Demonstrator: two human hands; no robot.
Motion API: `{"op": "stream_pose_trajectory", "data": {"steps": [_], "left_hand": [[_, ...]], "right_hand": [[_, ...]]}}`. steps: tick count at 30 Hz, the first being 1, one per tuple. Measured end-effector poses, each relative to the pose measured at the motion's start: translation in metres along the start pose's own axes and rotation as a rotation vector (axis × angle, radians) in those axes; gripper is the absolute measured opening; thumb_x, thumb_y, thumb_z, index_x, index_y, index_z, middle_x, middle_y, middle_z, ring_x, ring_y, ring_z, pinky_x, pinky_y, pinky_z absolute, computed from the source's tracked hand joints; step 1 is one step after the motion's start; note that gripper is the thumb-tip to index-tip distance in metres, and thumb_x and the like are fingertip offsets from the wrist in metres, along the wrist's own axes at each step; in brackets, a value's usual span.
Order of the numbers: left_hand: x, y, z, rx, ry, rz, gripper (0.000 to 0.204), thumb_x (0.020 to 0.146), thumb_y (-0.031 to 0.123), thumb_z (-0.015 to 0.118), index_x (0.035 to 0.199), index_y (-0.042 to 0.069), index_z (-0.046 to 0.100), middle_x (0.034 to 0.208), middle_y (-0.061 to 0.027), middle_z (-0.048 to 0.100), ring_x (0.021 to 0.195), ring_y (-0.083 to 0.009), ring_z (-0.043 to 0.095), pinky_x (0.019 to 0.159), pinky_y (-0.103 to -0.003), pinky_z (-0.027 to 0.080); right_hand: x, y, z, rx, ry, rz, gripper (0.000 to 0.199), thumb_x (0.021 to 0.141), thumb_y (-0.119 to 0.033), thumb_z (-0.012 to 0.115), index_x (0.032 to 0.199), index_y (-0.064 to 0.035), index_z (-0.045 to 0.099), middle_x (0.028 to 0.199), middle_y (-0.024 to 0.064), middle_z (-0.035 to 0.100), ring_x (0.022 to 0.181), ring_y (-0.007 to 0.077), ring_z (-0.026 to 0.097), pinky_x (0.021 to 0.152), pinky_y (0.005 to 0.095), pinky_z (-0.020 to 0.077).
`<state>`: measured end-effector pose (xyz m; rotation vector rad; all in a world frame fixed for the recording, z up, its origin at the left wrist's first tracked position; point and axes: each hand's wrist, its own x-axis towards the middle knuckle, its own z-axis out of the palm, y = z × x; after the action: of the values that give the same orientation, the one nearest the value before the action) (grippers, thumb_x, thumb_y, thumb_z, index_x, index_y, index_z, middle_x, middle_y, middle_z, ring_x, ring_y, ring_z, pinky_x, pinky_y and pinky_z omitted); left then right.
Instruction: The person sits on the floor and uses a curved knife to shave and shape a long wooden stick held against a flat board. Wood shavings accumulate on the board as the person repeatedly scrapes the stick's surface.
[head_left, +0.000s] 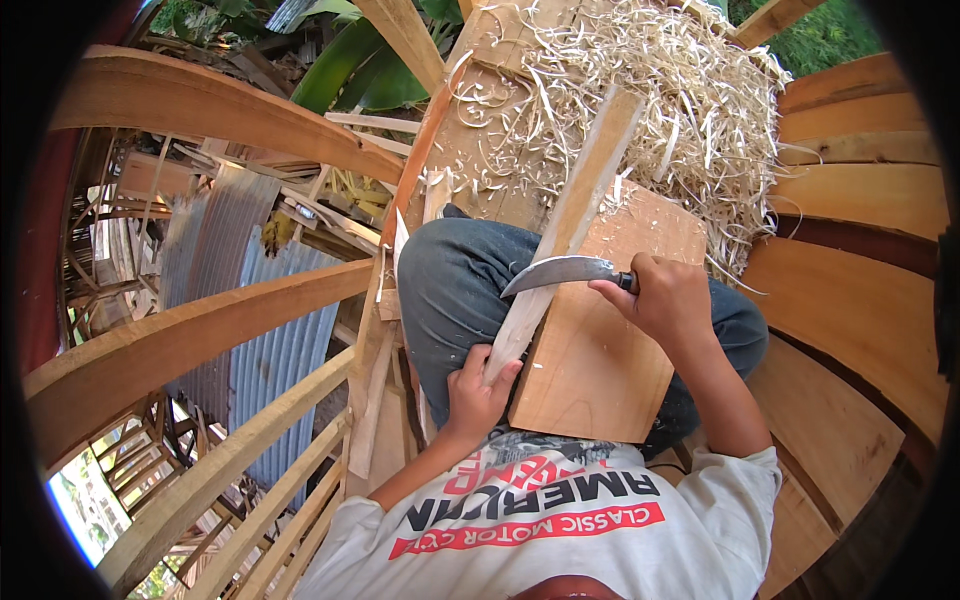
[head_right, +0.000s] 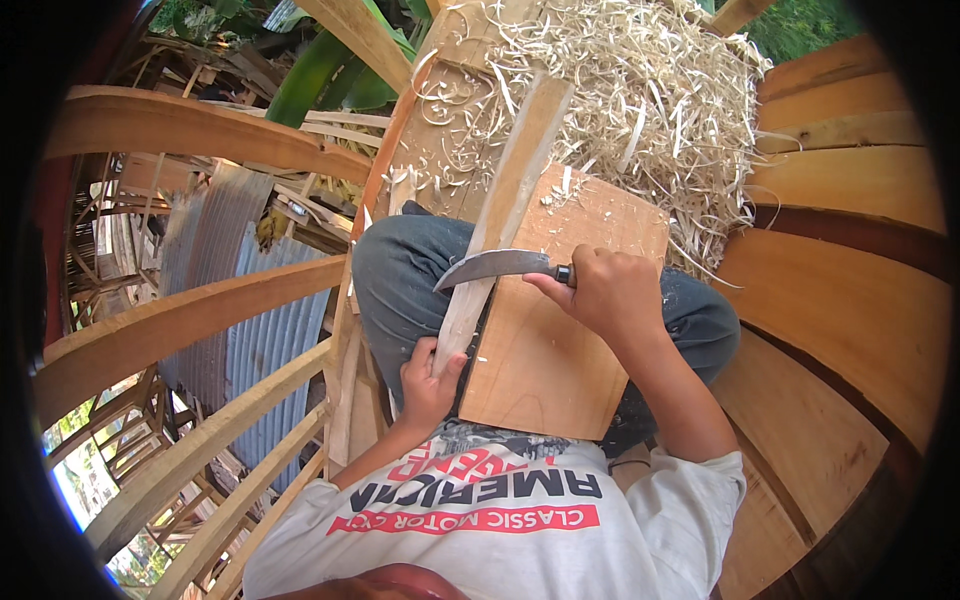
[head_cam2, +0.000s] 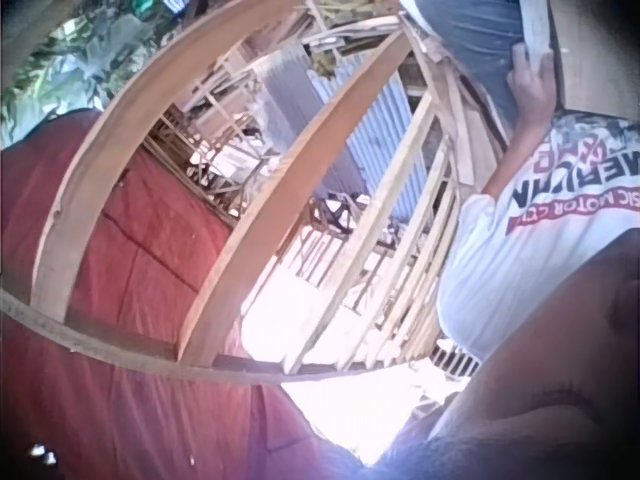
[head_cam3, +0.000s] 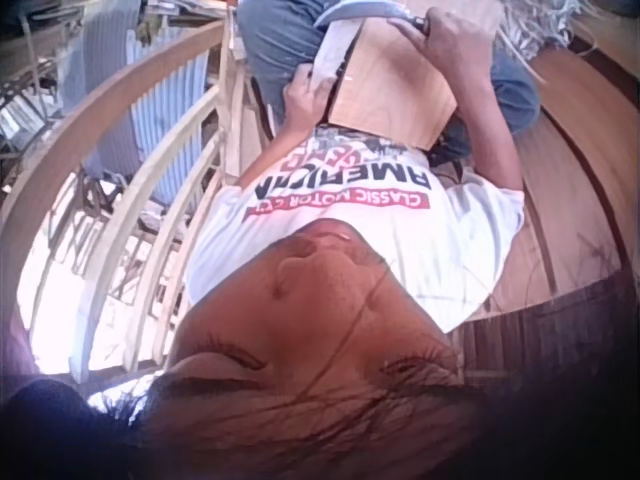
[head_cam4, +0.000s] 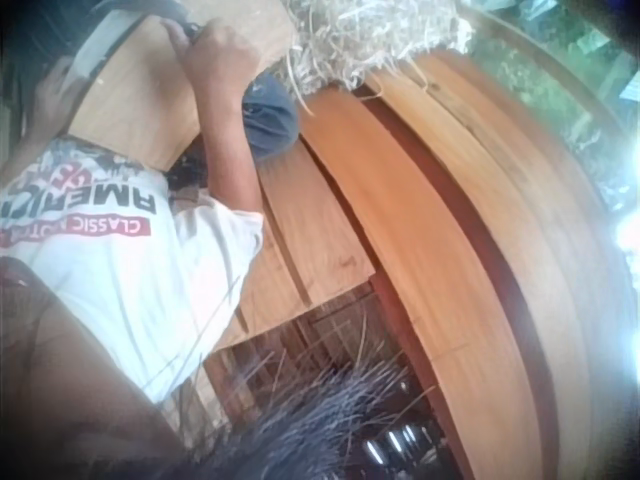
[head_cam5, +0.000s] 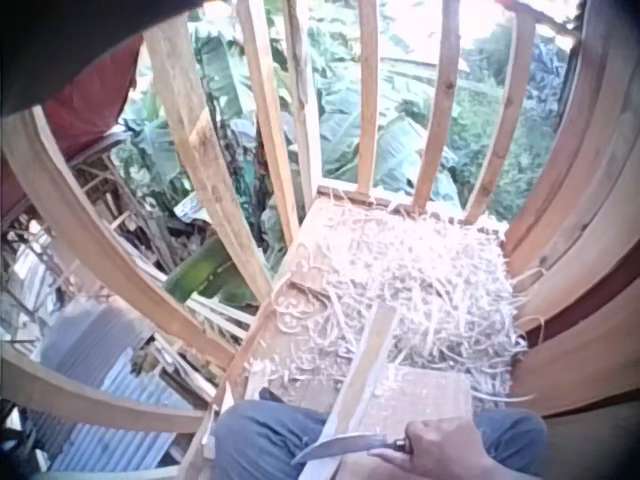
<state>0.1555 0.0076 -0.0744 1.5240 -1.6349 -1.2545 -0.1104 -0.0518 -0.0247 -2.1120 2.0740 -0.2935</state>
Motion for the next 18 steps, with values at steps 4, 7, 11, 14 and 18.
{"op": "stream_pose_trajectory", "data": {"steps": [4,7,11,14,18], "left_hand": [[-0.002,-0.003,0.000,-0.016,0.001,-0.002,0.029,0.087,0.026,0.068,0.090,0.001,0.054,0.065,-0.0167,0.060,0.058,-0.0321,0.065,0.050,-0.033,0.047],[-0.001,-0.004,-0.001,-0.014,0.001,0.014,0.028,0.087,0.025,0.067,0.091,0.001,0.054,0.065,-0.0175,0.060,0.059,-0.0334,0.065,0.050,-0.033,0.047],[0.001,-0.002,-0.001,-0.029,-0.003,0.018,0.027,0.088,0.025,0.067,0.091,0.001,0.054,0.066,-0.0180,0.061,0.062,-0.0335,0.066,0.050,-0.033,0.048],[-0.001,-0.001,-0.003,-0.053,-0.034,0.007,0.027,0.088,0.025,0.066,0.092,0.001,0.054,0.068,-0.0178,0.063,0.064,-0.0329,0.068,0.051,-0.033,0.049],[0.000,-0.001,-0.004,-0.026,-0.036,-0.018,0.029,0.089,0.028,0.066,0.093,0.001,0.055,0.070,-0.0174,0.064,0.066,-0.0320,0.068,0.052,-0.033,0.050]], "right_hand": [[-0.009,-0.007,0.004,0.010,-0.001,-0.044,0.057,0.073,-0.060,0.068,0.053,-0.0089,0.053,0.047,0.0064,0.054,0.041,0.0230,0.056,0.041,0.0328,0.0438],[-0.012,-0.010,0.007,-0.005,0.002,-0.064,0.057,0.073,-0.061,0.068,0.054,-0.0090,0.053,0.047,0.0063,0.054,0.041,0.0228,0.057,0.041,0.0327,0.0438],[-0.002,0.000,0.009,-0.122,0.060,-0.108,0.057,0.073,-0.061,0.068,0.055,-0.0095,0.051,0.048,0.0051,0.053,0.042,0.0225,0.056,0.041,0.0324,0.0438],[0.022,0.024,-0.003,-0.203,0.189,0.159,0.059,0.075,-0.063,0.065,0.054,-0.0099,0.049,0.044,0.0041,0.048,0.038,0.0207,0.051,0.039,0.0323,0.0406],[0.039,0.035,-0.014,-0.270,0.202,0.087,0.063,0.077,-0.066,0.061,0.053,-0.0088,0.050,0.045,0.0054,0.049,0.040,0.0221,0.052,0.041,0.0334,0.0419]]}}
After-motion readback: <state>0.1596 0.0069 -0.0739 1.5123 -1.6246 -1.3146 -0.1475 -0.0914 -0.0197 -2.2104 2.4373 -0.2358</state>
